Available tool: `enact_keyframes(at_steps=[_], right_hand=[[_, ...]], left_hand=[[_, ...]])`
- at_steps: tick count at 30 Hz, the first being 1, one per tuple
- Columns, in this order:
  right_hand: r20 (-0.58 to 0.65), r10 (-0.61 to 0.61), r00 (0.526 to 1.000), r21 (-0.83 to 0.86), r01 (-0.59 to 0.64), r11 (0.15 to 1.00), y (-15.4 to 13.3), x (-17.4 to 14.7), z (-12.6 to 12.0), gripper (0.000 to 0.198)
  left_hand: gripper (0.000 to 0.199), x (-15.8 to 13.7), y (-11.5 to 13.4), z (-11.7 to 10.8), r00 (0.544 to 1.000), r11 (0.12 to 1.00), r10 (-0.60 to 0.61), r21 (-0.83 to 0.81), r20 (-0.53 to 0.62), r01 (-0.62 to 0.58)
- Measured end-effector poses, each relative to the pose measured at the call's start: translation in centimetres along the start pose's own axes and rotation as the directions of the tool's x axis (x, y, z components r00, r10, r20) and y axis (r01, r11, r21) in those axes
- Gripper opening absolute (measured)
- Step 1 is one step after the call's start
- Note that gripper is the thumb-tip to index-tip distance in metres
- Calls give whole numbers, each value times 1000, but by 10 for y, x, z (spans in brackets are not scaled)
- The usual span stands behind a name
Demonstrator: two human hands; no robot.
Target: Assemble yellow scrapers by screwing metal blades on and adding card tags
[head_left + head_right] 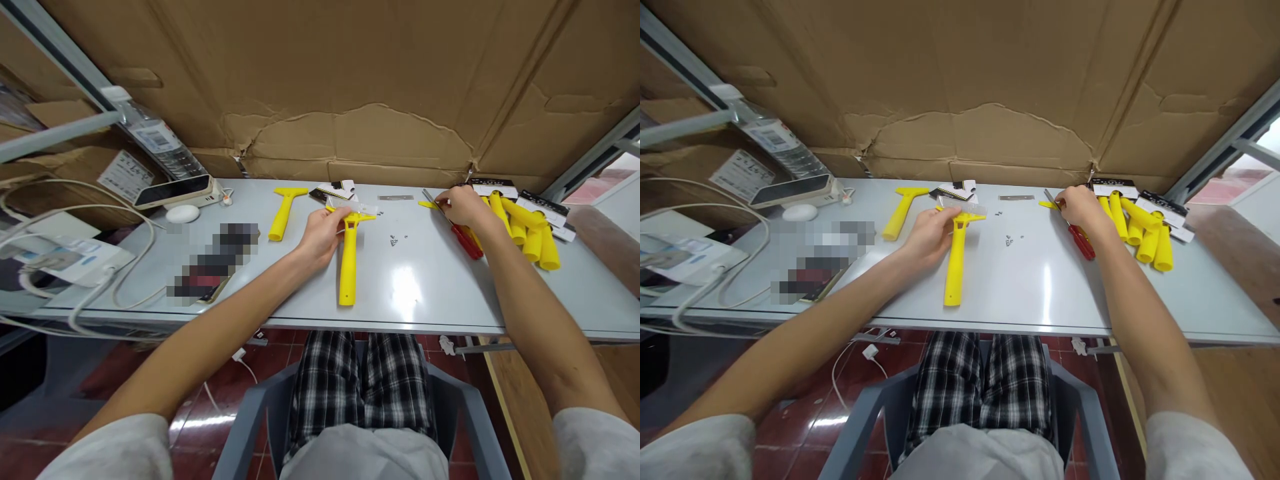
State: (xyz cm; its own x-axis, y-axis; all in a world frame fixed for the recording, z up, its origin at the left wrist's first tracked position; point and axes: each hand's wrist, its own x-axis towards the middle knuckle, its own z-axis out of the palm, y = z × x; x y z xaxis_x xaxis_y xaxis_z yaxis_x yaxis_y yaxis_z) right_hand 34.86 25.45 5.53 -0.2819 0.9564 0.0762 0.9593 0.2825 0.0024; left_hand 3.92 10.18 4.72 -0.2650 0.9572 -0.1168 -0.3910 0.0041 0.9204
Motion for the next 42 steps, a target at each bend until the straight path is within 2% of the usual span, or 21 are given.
enact_keyframes(at_steps=[3, 6, 9, 10, 13, 15, 17, 19, 23, 27, 30, 32, 33, 34, 35, 36, 37, 38, 39, 40, 42], right_hand=[[28, -44, 999, 115, 41, 993, -5, -2, -3, 46], [2, -107, 994, 208, 104, 973, -8, -6, -12, 44], [-62, -14, 998, 190, 26, 981, 5, -10, -27, 43], [-50, 27, 998, 165, -18, 986, 11, -11, -32, 42], [154, 106, 982, 60, -116, 991, 25, -14, -38, 42], [267, 115, 957, -12, -116, 993, 26, -15, -36, 54], [292, 105, 951, -68, -89, 994, 21, -15, -32, 65], [305, 95, 947, -94, -70, 993, 11, -16, -30, 65], [346, 14, 938, 7, -17, 1000, -17, -19, -29, 55], [280, -139, 950, 129, 106, 986, -35, -24, -31, 38], [258, -211, 943, 291, 133, 947, -38, -35, -44, 31], [296, -332, 896, 461, 170, 871, -43, -47, -58, 42], [327, -426, 844, 536, 206, 819, -48, -54, -64, 51], [373, -524, 765, 587, 243, 772, -55, -60, -69, 58], [455, -618, 641, 616, 275, 738, -63, -66, -72, 64], [522, -679, 516, 639, 290, 712, -71, -71, -72, 67], [575, -708, 410, 649, 298, 700, -80, -75, -70, 69], [610, -709, 353, 637, 313, 704, -87, -78, -66, 71], [628, -703, 333, 616, 340, 711, -92, -80, -61, 70], [630, -697, 342, 593, 367, 717, -95, -80, -57, 68], [615, -680, 399, 545, 409, 732, -96, -79, -51, 61]], left_hand=[[12, -3, 2, 1, 1000, 1000, -9, 9, -6, 9], [12, -4, 4, 2, 1000, 1000, -19, 17, -14, 19], [12, -4, 5, 1, 1000, 1000, 0, 17, -9, 0], [11, -4, 5, 1, 1000, 1000, 7, 16, -8, -7], [10, -4, 3, 0, 1000, 1000, 10, 20, -2, -10], [10, -3, 3, 0, 1000, 1000, 8, 20, 4, -8], [10, -3, 2, 0, 1000, 1000, 8, 16, 4, -8], [11, -3, 2, 0, 1000, 1000, 7, 14, -2, -7], [12, -2, 2, 0, 1000, 1000, -7, 22, -22, 8], [11, -1, 0, -1, 1000, 1000, -18, 21, -13, 18], [11, -1, 0, 0, 1000, 1000, -21, 21, -17, 21], [11, -2, 0, 1, 1000, 1000, -20, 15, -17, 21], [11, -2, 0, 1, 1000, 1000, -21, 12, -15, 21], [11, -3, 0, 2, 1000, 1000, -23, 12, -14, 23], [12, -3, 1, 2, 1000, 1000, -25, 13, -13, 26], [12, -3, 1, 2, 1000, 1000, -26, 14, -13, 27], [12, -4, 2, 2, 1000, 1000, -27, 15, -15, 27], [12, -4, 3, 2, 999, 1000, -26, 16, -18, 26], [13, -4, 3, 2, 999, 1000, -25, 16, -22, 25], [13, -4, 4, 3, 999, 1000, -24, 15, -22, 24], [15, -4, 4, 3, 999, 1000, -21, 9, -24, 21]])
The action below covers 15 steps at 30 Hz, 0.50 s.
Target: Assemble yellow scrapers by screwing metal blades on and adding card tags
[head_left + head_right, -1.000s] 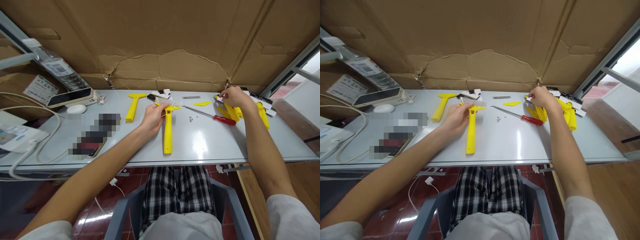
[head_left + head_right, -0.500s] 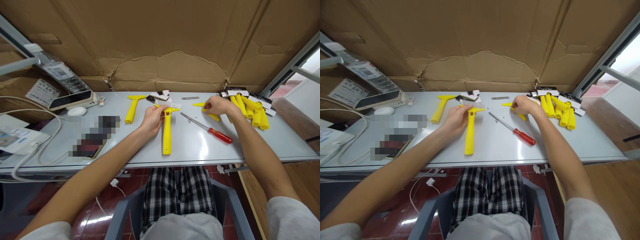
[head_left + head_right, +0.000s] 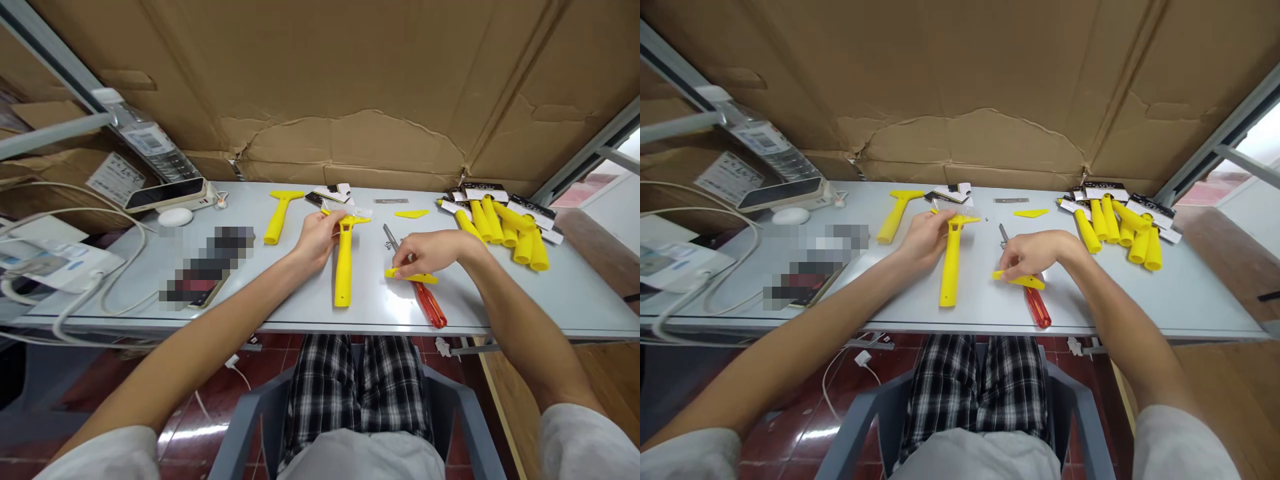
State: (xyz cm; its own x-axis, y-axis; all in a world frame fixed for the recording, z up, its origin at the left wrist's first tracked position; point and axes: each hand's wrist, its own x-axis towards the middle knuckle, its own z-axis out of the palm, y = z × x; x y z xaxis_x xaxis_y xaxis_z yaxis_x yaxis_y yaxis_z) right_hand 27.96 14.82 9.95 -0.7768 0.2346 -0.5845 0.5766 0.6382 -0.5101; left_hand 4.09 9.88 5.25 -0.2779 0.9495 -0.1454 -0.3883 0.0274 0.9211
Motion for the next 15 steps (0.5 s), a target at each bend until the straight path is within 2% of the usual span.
enact_keyframes(at_steps=[5, 7, 9, 11, 12, 13, 14, 15], right_hand=[[-163, 79, 983, -50, -88, 995, 14, 0, -6, 55], [-221, 68, 973, -65, -85, 994, 19, 0, -9, 55], [-221, 52, 974, -54, -65, 996, 22, -2, -12, 57], [-228, 43, 973, -7, -46, 999, 23, -9, -14, 61], [-276, 38, 960, 37, -29, 999, 22, -14, -15, 63], [-370, 33, 928, 101, 5, 995, 21, -20, -16, 64], [-499, 35, 866, 187, 68, 980, 19, -24, -17, 65], [-636, 49, 770, 282, 173, 944, 17, -27, -17, 66]], left_hand=[[14, 2, -3, 0, 1000, 1000, 5, -9, 6, -5], [13, 3, -5, -1, 1000, 1000, 5, -6, 10, -5], [12, 5, -6, -2, 1000, 1000, 2, -3, 14, -2], [11, 6, -7, -3, 1000, 1000, 1, -4, 18, -1], [11, 6, -7, -3, 1000, 1000, 0, -5, 21, 0], [10, 6, -7, -3, 1000, 1000, 0, -7, 27, 0], [10, 6, -7, -3, 999, 1000, -2, -7, 33, 2], [9, 6, -8, -3, 999, 1000, -3, -6, 41, 3]])
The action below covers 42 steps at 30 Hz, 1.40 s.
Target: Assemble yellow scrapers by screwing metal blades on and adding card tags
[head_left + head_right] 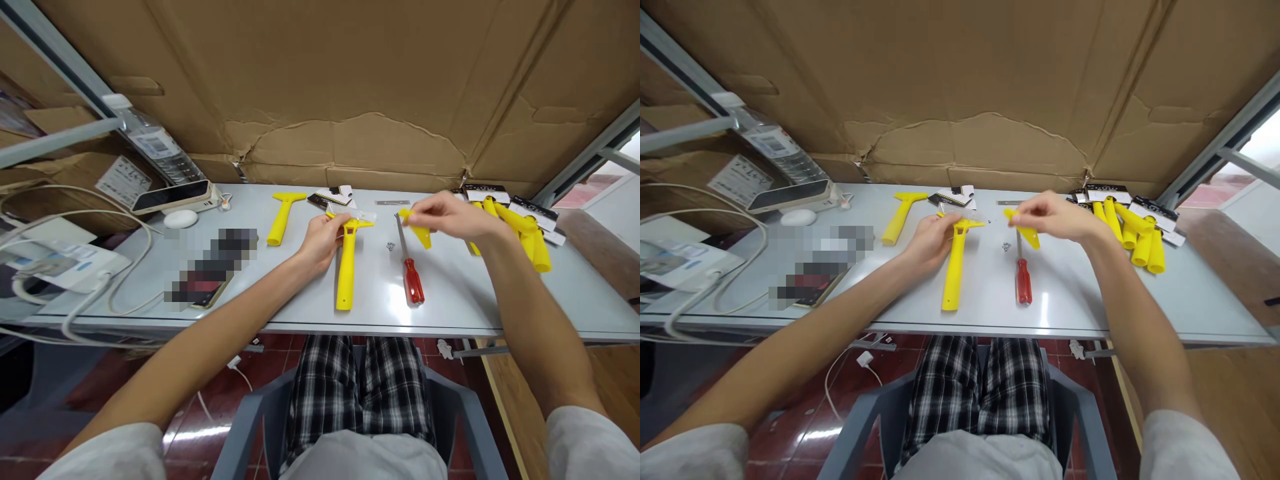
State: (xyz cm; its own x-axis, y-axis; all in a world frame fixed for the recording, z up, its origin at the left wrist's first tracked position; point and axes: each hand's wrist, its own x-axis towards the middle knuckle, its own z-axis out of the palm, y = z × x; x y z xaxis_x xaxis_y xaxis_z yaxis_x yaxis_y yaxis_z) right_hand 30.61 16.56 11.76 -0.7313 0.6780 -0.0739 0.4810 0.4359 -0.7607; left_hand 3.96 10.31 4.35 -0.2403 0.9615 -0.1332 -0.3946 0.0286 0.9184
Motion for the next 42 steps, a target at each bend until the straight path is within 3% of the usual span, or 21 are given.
enact_keyframes(at_steps=[2, 3, 5, 8, 17, 28, 32, 37, 39, 42], right_hand=[[-246, -20, 969, 307, 98, 947, -3, 1, 3, 66], [-308, -11, 951, 428, 149, 891, -4, 4, 8, 66], [-337, 9, 942, 577, 198, 793, -2, 14, 22, 65], [-328, 33, 944, 655, 202, 728, 3, 30, 45, 60], [-249, 45, 967, 752, 163, 639, 5, 34, 60, 54], [-449, 69, 891, 570, 226, 790, 6, 38, 66, 66], [-458, 117, 881, 597, 208, 774, 8, 40, 63, 66], [-506, 150, 849, 674, 281, 683, 14, 40, 50, 63], [-524, 131, 841, 664, 307, 682, 15, 39, 45, 58], [-494, 86, 865, 630, 288, 721, 14, 36, 44, 54]], left_hand=[[9, -1, 0, 1, 1000, 1000, -3, 6, 13, 3], [9, -2, 0, 1, 1000, 1000, -3, 11, 17, 3], [10, -4, 0, 2, 1000, 1000, -3, 21, 24, 2], [12, -7, 0, 4, 999, 1000, -6, 30, 32, 5], [9, -8, -1, 5, 999, 1000, -6, 23, 42, 5], [11, -6, -4, 3, 999, 999, -6, 51, 36, 4], [11, -5, -5, 2, 999, 999, -8, 51, 37, 6], [13, -3, -6, 2, 1000, 998, -11, 66, 24, 9], [13, -4, -6, 2, 1000, 997, -16, 72, 27, 14], [13, -8, -7, 3, 997, 994, -18, 111, 69, 11]])
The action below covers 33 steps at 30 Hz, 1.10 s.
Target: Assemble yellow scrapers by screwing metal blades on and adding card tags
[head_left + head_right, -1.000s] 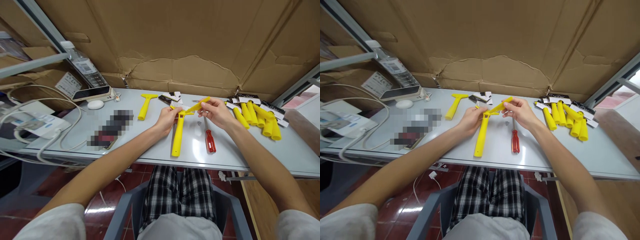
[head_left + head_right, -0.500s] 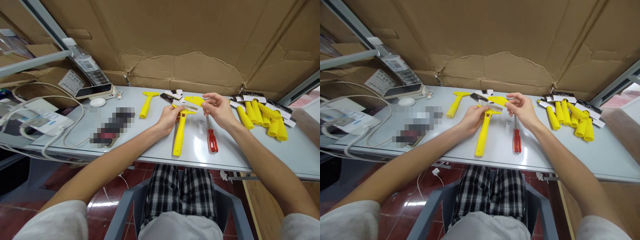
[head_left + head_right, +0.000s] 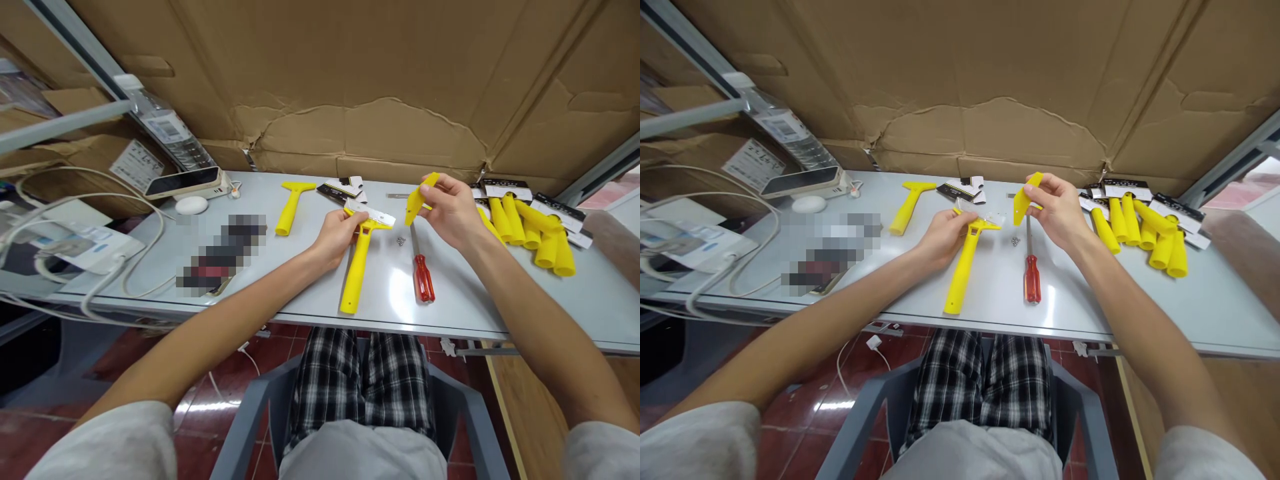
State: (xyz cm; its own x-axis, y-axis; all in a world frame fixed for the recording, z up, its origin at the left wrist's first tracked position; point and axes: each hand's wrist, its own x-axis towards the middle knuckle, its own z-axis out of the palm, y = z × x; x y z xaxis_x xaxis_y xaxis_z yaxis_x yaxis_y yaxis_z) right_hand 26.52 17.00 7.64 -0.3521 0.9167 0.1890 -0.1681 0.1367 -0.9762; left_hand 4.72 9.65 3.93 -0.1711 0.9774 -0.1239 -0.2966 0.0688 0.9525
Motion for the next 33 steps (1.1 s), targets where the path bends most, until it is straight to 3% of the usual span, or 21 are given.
enact_keyframes(at_steps=[5, 8, 12, 16, 20, 24, 29, 33], right_hand=[[196, 1, 981, -314, 62, 947, -1, -10, 10, 73], [252, 31, 967, -408, 77, 910, -3, -13, 12, 79], [298, 209, 931, -447, -57, 893, -8, -14, 7, 73], [295, 341, 893, -476, -172, 863, -19, -15, 0, 53], [318, 285, 904, -466, -113, 877, -25, -15, -2, 53], [200, 213, 956, -425, -112, 898, -20, -15, 7, 43], [131, 151, 980, -366, -94, 926, -2, -15, 22, 59], [143, 62, 988, -467, 13, 884, 6, -17, 26, 61]], left_hand=[[15, -5, -5, 3, 995, 996, 46, 73, 87, -53], [16, -6, -7, 4, 994, 993, 61, 97, 89, -69], [16, -6, -8, 4, 995, 993, 57, 100, 81, -65], [15, -5, -9, 3, 996, 995, 55, 83, 77, -61], [15, -4, -9, 3, 994, 995, 61, 77, 86, -68], [17, -4, -9, 4, 994, 995, 56, 75, 96, -64], [12, -6, -7, 5, 995, 995, 60, 81, 80, -67], [9, -6, -6, 5, 995, 994, 81, 64, 52, -84]])
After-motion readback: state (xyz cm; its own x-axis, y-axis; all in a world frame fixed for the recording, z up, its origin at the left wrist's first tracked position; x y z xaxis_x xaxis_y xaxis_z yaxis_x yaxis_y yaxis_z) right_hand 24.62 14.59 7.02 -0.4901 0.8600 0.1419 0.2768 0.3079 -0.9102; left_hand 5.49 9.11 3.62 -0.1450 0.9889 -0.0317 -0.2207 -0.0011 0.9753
